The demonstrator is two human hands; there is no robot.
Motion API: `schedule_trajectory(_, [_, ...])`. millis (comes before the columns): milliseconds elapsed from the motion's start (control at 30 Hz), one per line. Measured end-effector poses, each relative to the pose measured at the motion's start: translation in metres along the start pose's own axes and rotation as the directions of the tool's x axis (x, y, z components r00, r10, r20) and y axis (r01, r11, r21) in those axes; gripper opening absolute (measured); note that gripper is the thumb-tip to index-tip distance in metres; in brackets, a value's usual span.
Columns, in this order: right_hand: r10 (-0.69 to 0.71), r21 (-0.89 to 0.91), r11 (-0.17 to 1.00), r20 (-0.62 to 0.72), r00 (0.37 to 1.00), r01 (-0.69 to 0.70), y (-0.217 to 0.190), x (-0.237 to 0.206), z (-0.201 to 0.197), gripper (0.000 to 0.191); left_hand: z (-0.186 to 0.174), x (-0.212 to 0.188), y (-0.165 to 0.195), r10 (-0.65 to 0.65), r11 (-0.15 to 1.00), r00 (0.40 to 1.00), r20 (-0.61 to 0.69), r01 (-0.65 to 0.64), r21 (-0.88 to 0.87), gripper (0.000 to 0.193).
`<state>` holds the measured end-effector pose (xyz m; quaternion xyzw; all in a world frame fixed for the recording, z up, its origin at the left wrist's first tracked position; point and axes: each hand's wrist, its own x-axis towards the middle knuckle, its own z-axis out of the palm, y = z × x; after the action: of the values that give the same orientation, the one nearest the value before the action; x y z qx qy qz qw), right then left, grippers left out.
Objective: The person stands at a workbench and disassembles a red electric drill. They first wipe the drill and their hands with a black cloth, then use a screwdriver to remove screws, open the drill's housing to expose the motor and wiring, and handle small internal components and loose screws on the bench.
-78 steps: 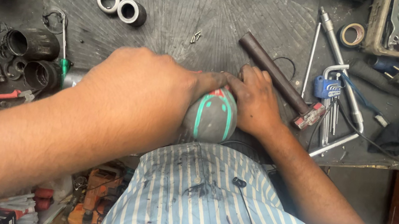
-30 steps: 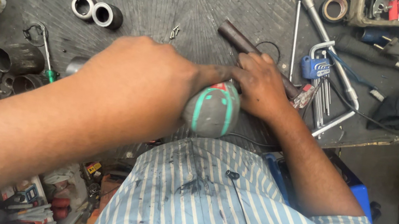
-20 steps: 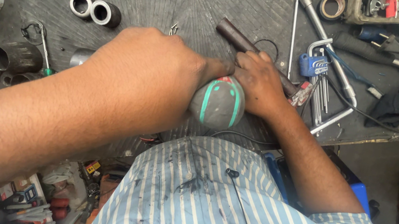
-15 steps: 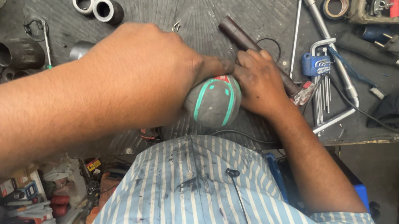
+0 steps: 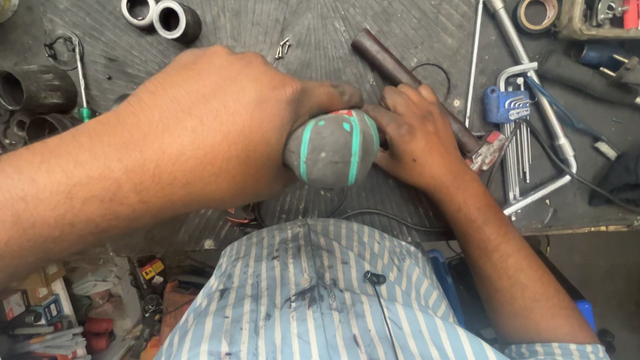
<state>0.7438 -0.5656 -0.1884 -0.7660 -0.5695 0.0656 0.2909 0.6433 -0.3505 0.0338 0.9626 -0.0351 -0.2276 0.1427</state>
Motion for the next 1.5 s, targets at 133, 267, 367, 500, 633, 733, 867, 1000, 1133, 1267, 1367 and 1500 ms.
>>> schedule_trajectory(133, [0.033, 0.012, 0.999, 0.005, 0.999, -0.033, 0.000, -0.002, -0.001, 0.047, -0.001, -0.002, 0.000, -0.041, 0.999, 0.999, 0.018, 0.041, -0.023, 0.071])
schedule_trajectory(267, [0.050, 0.022, 0.999, 0.020, 0.999, -0.050, 0.000, -0.002, -0.002, 0.048, -0.006, 0.001, 0.002, -0.069, 0.995, 0.994, 0.084, 0.074, -0.060, 0.068])
schedule_trajectory(367, [0.094, 0.026, 0.995, 0.067, 0.993, -0.096, -0.001, -0.001, -0.002, 0.047, -0.013, 0.005, 0.006, -0.106, 0.993, 0.983, 0.152, 0.112, -0.035, 0.072])
schedule_trajectory(500, [0.067, 0.105, 0.992, 0.053, 0.996, -0.073, -0.003, 0.001, -0.011, 0.056, -0.023, 0.003, 0.006, -0.155, 0.978, 0.982, 0.112, 0.168, -0.120, 0.071])
schedule_trajectory(633, [0.192, 0.351, 0.912, 0.092, 0.977, -0.212, -0.001, 0.008, -0.024, 0.036, -0.032, -0.009, -0.005, -0.294, 0.949, 0.948, 0.119, 0.304, -0.081, 0.072])
schedule_trajectory(733, [0.230, 0.334, 0.905, 0.136, 0.964, -0.263, 0.005, 0.026, -0.020, 0.026, -0.036, -0.031, -0.018, -0.235, 0.958, 0.966, -0.103, 0.212, -0.196, 0.077])
schedule_trajectory(867, [-0.045, 0.175, 0.984, 0.095, 0.994, 0.028, 0.010, 0.076, 0.020, 0.024, -0.025, -0.064, -0.032, -0.167, 0.925, 0.927, -0.335, 0.031, -0.378, 0.081])
schedule_trajectory(1000, [-0.077, 0.170, 0.985, 0.226, 0.971, 0.039, 0.000, 0.119, 0.052, 0.019, 0.008, -0.097, -0.049, -0.277, 0.806, 0.880, -0.386, -0.006, -0.592, 0.090])
schedule_trajectory(1133, [-0.124, 0.170, 0.981, 0.147, 0.981, 0.098, -0.011, 0.126, 0.024, 0.023, 0.050, -0.120, -0.067, -0.385, 0.642, 0.834, -0.395, -0.065, -0.764, 0.091])
schedule_trajectory(1267, [-0.049, 0.352, 0.935, 0.249, 0.967, -0.043, -0.018, 0.096, -0.038, 0.037, 0.085, -0.116, -0.069, -0.401, 0.394, 0.794, -0.457, -0.301, -0.868, 0.092])
schedule_trajectory(1367, [-0.045, 0.424, 0.902, 0.280, 0.959, -0.081, -0.028, 0.061, -0.066, 0.063, 0.096, -0.091, -0.063, -0.273, 0.320, 0.782, -0.560, -0.475, -0.820, 0.089])
schedule_trajectory(1500, [0.046, 0.584, 0.785, 0.282, 0.958, -0.209, -0.028, 0.017, -0.076, 0.086, 0.084, -0.051, -0.047, 0.007, 0.494, 0.767, -0.642, -0.561, -0.665, 0.089])
